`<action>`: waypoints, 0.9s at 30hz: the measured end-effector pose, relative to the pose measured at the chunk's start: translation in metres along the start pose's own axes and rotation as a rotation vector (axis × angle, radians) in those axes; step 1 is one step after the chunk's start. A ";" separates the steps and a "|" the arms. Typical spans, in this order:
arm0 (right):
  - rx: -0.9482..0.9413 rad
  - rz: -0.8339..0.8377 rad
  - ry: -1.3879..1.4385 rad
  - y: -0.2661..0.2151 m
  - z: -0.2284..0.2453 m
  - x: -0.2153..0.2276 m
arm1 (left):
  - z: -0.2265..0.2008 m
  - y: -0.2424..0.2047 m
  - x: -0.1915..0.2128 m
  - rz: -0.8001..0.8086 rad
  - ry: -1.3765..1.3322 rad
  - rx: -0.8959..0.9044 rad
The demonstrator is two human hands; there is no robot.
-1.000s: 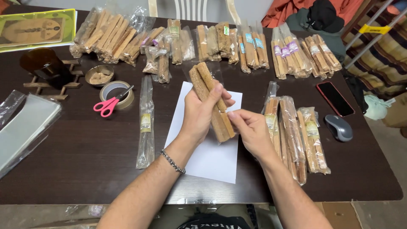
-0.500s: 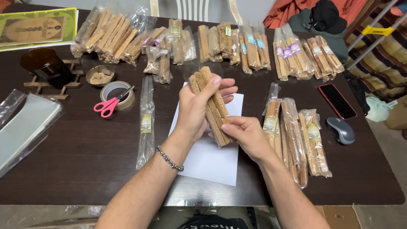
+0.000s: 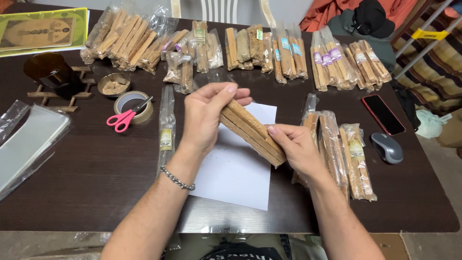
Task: The person takes wood pieces out of a plastic sleeve, groups them, and places them into a new plastic bag which they then seal by hand.
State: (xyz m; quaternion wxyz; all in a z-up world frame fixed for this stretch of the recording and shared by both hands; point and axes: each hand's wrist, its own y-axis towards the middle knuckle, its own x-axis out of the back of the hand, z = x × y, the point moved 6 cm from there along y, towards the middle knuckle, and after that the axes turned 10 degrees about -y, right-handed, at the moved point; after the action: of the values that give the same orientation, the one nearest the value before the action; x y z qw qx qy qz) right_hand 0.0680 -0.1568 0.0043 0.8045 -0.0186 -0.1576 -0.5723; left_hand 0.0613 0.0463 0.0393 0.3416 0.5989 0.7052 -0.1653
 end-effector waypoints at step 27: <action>-0.157 0.360 -0.774 -0.020 -0.015 -0.015 | -0.005 -0.114 0.117 -0.070 1.320 0.150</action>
State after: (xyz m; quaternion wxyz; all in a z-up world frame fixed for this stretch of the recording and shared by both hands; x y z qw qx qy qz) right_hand 0.0487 -0.1533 -0.0172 0.7693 -0.3199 -0.3978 -0.3841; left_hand -0.0554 0.1095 -0.0571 -0.2102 0.5732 0.7721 0.1765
